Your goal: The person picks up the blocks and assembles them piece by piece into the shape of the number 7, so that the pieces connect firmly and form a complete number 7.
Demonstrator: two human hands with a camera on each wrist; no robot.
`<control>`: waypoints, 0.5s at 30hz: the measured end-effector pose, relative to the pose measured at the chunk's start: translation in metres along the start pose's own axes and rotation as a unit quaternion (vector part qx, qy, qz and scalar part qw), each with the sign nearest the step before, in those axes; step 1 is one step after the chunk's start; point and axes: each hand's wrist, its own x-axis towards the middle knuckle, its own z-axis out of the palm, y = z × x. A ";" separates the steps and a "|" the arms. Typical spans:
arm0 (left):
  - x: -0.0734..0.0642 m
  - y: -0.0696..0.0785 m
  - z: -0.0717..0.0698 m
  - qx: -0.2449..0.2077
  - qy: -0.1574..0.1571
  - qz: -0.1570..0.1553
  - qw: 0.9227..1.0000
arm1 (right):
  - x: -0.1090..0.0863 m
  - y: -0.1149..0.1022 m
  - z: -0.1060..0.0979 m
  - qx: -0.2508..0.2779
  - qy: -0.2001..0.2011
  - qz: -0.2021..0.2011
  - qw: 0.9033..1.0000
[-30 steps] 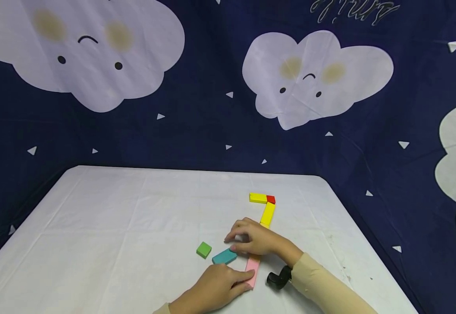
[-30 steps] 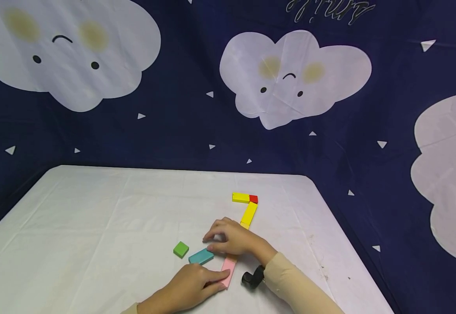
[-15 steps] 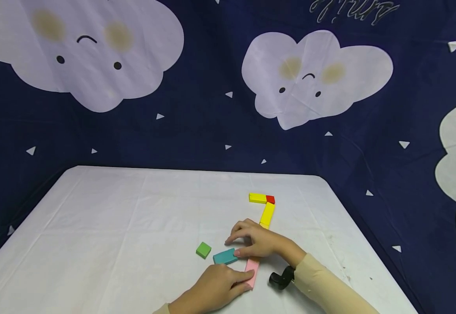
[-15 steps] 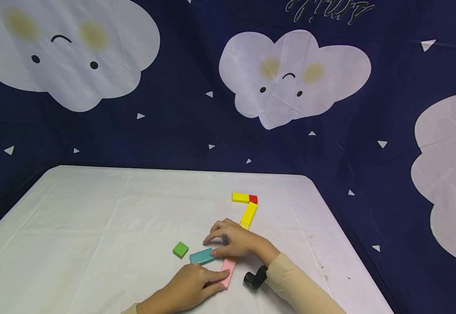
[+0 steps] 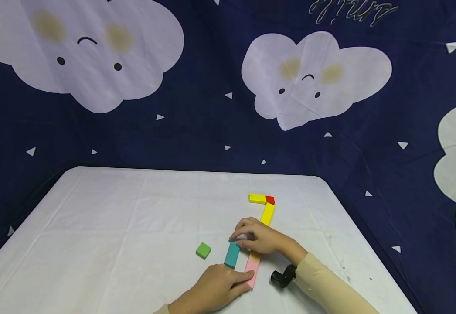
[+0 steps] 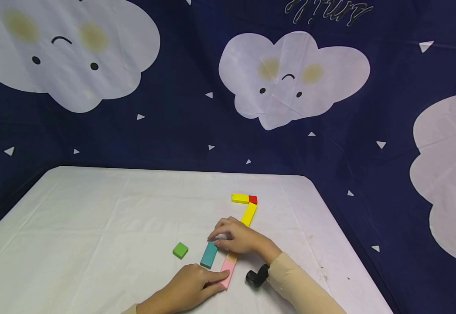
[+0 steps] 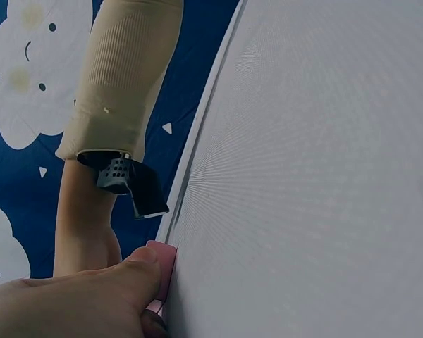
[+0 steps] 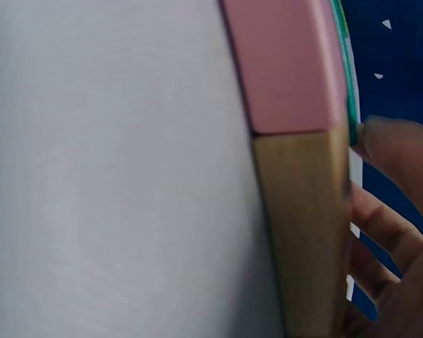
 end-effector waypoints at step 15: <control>-0.001 0.000 -0.001 -0.008 -0.001 -0.002 1.000 | 0.001 -0.001 -0.003 0.011 -0.043 -0.005 0.999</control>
